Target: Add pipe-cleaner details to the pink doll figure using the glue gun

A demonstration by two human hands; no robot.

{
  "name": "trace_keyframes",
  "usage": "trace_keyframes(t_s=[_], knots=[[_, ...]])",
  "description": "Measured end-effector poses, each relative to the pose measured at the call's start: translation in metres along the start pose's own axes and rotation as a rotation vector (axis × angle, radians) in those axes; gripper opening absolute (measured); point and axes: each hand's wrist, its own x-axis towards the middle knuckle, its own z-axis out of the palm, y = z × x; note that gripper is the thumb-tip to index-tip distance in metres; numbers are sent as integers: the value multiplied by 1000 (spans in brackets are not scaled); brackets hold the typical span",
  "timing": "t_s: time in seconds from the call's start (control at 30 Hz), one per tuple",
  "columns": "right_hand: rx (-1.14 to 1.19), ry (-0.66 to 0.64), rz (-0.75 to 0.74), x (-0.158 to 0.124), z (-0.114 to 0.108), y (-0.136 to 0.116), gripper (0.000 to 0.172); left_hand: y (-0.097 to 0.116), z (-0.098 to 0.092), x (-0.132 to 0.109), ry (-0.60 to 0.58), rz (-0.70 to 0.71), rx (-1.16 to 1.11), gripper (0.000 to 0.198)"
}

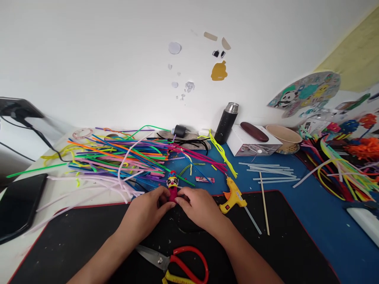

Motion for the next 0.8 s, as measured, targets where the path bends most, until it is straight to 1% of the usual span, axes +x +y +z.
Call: trace_keyframes(t_s=[0.13,0.23,0.4,0.53,0.6,0.67,0.73,0.8], knots=[[-22,0,-9,0,1,2,19,4,0,-1,18,-6,-2,13],[7,9,-28,0,1,3,19,6,0,-2,23,-18,-15,13],[47,12,-16,0,2,4,19,2,3,-2,34,-6,-10,14],[78,28,-18,2,3,5,19,0,1,-1,54,9,-81,16],[114,43,-13,2,2,5,20,0,-3,0,83,10,-147,20],[146,70,2,2,-1,4,21,0,-8,0,141,6,-209,28],[152,94,14,2,-7,3,23,0,-11,0,213,7,-267,35],[122,109,22,3,-15,4,23,0,-13,1,261,11,-322,38]])
